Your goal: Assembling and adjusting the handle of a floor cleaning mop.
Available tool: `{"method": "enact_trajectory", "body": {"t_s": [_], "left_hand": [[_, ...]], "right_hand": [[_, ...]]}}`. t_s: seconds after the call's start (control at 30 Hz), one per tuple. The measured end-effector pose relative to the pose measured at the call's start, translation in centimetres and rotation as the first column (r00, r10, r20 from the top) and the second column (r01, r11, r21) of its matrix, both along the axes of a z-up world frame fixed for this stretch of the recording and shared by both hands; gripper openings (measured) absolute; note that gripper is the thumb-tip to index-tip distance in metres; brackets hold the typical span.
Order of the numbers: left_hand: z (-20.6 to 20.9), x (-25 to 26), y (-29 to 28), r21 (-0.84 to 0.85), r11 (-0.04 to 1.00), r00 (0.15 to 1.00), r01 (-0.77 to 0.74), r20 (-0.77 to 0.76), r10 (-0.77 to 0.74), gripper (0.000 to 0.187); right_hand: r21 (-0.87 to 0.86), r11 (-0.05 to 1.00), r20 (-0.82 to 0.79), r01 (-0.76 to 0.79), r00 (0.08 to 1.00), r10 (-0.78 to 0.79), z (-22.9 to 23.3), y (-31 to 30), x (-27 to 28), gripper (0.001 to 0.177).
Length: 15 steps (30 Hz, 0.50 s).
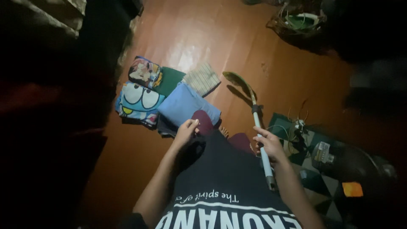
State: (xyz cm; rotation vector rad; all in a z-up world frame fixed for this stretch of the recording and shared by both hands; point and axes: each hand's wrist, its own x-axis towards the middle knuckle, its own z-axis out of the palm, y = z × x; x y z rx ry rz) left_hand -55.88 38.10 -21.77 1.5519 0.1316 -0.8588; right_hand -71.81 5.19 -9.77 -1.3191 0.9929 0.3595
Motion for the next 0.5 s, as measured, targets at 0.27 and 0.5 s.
{"method": "enact_trajectory", "body": {"t_s": [0.27, 0.5], "left_hand": [[6.3, -0.7, 4.6, 0.255, 0.965, 0.957, 0.064, 0.257, -0.131, 0.040], [9.0, -5.2, 17.8, 0.315, 0.947, 0.945, 0.070, 0.282, -0.164, 0.039]], "right_hand": [[-0.442, 0.769, -0.114, -0.463, 0.879, 0.463, 0.0, 4.1, -4.4, 0.061], [-0.310, 0.745, -0.153, -0.591, 0.804, 0.574, 1.4, 13.6, -2.3, 0.080]]}}
